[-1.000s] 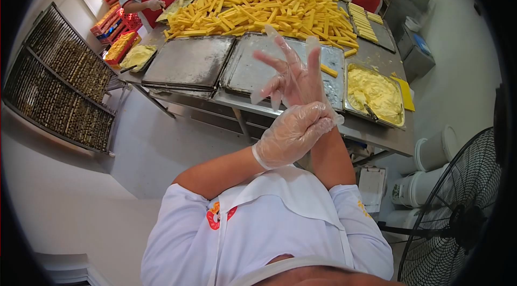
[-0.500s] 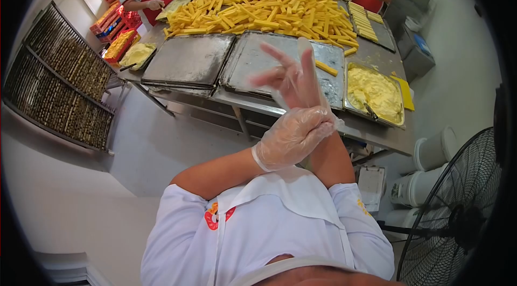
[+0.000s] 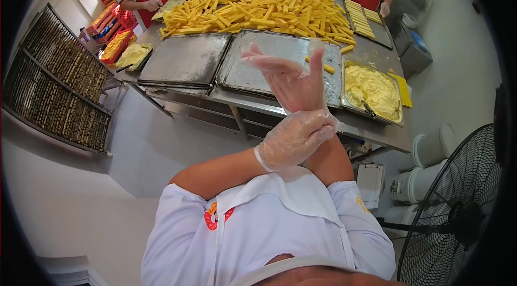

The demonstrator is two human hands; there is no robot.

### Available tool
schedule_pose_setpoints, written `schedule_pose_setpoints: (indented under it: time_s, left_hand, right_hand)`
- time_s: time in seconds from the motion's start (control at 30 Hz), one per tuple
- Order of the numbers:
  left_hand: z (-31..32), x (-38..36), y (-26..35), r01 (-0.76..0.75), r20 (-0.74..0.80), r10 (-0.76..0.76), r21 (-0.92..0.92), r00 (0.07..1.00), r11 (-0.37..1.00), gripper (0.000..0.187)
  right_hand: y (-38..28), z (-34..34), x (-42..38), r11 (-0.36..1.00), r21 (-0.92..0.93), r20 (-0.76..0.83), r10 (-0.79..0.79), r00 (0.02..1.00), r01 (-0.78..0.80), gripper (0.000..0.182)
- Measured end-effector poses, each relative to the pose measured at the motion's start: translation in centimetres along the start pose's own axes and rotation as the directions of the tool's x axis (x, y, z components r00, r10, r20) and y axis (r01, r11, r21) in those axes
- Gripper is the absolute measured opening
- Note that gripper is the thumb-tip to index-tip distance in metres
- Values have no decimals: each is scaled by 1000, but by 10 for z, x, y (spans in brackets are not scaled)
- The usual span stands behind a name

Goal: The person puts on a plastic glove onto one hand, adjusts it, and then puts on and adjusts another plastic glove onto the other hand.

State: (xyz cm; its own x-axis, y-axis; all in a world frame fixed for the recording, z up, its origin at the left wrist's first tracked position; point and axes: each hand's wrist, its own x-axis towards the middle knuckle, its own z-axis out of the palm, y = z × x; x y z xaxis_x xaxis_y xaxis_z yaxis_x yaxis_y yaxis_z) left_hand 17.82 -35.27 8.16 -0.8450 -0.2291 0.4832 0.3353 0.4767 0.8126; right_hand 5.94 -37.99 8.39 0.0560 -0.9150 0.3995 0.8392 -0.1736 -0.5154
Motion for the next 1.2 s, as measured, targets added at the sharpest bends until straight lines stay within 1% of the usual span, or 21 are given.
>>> schedule_pose_setpoints:
  time_s: [0.03, 0.1, 0.13, 0.17, 0.2, 0.23, 0.3, 0.33, 0.37, 0.4, 0.47, 0.6, 0.63, 0.7, 0.73, 0.8, 0.83, 0.93, 1.03, 1.13, 1.2]
  left_hand:
    - [-1, -1, 1, 15, 10, -15, -23, 1000, 1000, 12]
    - [-2, -2, 3, 45, 26, -43, -69, 999, 997, 13]
    - [-2, -3, 3, 30, 11, -30, -56, 1000, 998, 13]
    - [-3, -4, 2, 15, -4, -16, -42, 1000, 999, 14]
    - [-3, -5, 2, 1, -19, -1, -29, 1000, 1000, 14]
    - [-4, -6, 3, 15, -27, -16, -32, 999, 999, 13]
    - [-5, -7, 6, 44, -42, -46, -38, 998, 998, 13]
    - [-5, -6, 6, 25, -24, -25, -30, 999, 999, 14]
    - [-4, -7, 6, 7, -8, -7, -24, 1000, 1000, 15]
    - [-3, -8, 5, -9, 6, 9, -20, 1000, 1000, 15]
    - [-5, -14, 3, 70, 156, -56, -81, 986, 994, 19]
    - [-24, -36, -17, 124, 482, -55, -114, 874, 986, 29]
    - [-38, -40, -15, 530, 547, -380, -141, 746, 837, 36]
    - [-49, -53, -39, 599, 424, -439, -403, 792, 692, 37]
    - [-53, -62, -48, 588, 348, -476, -542, 808, 601, 38]
    - [-37, -72, -59, 637, 156, -666, -511, 729, 577, 37]
    - [-40, -78, -63, 633, 99, -713, -556, 694, 539, 37]
    - [-68, -102, -72, 494, 35, -733, -761, 679, 421, 35]
    - [-112, -132, -74, 365, -54, -730, -839, 682, 404, 34]
    - [-149, -155, -79, 262, -167, -724, -859, 669, 440, 33]
    - [-175, -174, -80, 196, -249, -722, -860, 646, 472, 32]
  right_hand:
    - [-1, 12, -1, 902, 432, -120, 83, 989, -23, 102]
    - [2, 7, 0, 723, 688, 14, 69, 998, -60, 102]
    - [8, -7, 3, 813, 574, 236, -46, 971, -101, 102]
    - [6, -20, 4, 855, 501, 369, -73, 927, -132, 101]
    - [2, -24, 7, 896, 422, 495, -100, 863, -138, 100]
    - [-9, -27, 7, 901, 398, 532, -74, 844, -172, 98]
    - [-12, -23, 3, 957, 289, 363, -89, 928, -21, 99]
    - [-7, 1, 0, 978, 157, 148, -163, 975, 140, 103]
    - [-4, 14, -2, 964, -9, -61, -264, 962, 264, 107]
    - [-3, 15, -3, 963, -35, -42, -270, 962, 269, 108]
    - [-2, 17, -3, 955, -85, 0, -285, 959, 284, 112]
    - [-6, 23, -8, 969, 124, 172, -233, 957, 213, 119]
    - [-7, 31, -13, 969, 183, 215, -206, 955, 168, 120]
    - [8, 40, -18, 961, 275, 293, -116, 949, 32, 127]
    - [20, 44, -14, 978, 201, 359, -24, 933, -52, 128]
    - [46, 51, -10, 984, 40, 459, 137, 878, -175, 130]
    - [63, 54, -10, 977, 52, 407, 168, 898, -207, 147]
    - [76, 69, 4, 935, -241, 437, 343, 831, -260, 137]
    - [108, 78, 31, 931, -153, 444, 366, 818, -333, 139]
    - [146, 86, 64, 905, -192, 474, 423, 772, -379, 142]
    - [176, 83, 86, 895, -159, 521, 434, 735, -416, 144]
